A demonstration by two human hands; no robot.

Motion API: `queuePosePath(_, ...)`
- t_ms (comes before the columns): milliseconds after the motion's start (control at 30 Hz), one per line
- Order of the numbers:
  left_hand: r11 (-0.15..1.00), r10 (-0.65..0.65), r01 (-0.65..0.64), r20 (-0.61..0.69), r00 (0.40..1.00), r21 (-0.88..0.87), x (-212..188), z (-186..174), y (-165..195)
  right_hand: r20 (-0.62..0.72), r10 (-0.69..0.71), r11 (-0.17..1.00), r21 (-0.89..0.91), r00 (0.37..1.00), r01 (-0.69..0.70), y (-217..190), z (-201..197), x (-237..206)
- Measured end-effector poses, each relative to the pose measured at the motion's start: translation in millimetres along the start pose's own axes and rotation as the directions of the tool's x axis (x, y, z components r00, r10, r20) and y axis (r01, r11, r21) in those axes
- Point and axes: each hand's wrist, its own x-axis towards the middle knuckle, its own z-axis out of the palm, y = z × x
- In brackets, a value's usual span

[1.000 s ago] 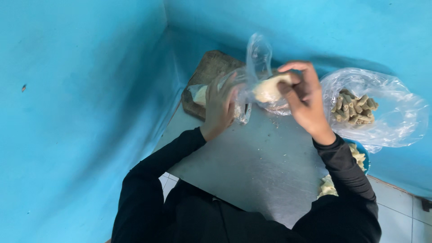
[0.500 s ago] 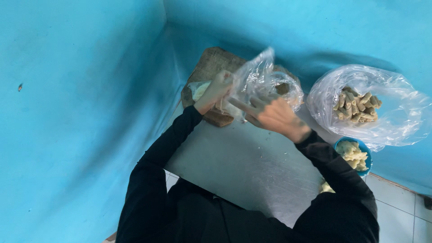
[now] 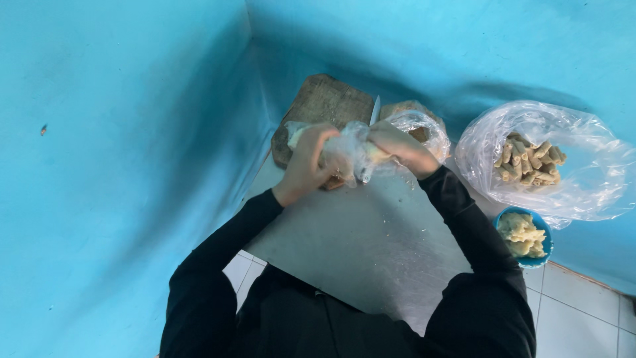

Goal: The person folds filled pastries at a small metal table. They hold a square pastry wrapper, spoon filling onto it from a covered container, fold the wrapper over the filling into a triangle, press the edges closed, and set the finished pastry on the table with others.

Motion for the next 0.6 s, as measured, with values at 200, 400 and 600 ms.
queuePosePath(200,0.980,0.115,-0.122,0.053,0.992,0.159,-9.5,20.9,-25.9,0.255,-0.165,0.595,0.796,0.953,-0.110,16.0,9.5,-4.4)
queuePosePath(400,0.974,-0.038,0.024,0.054,0.998,0.226,5.5,37.6,-61.8,-0.107,-0.092,0.920,0.372,0.990,0.126,-11.9,13.7,-48.3)
queuePosePath(600,0.920,-0.130,0.149,-0.079,0.988,0.363,23.3,51.6,-56.2,-0.421,-0.524,0.779,-0.589,0.740,0.216,-14.5,48.7,-63.3)
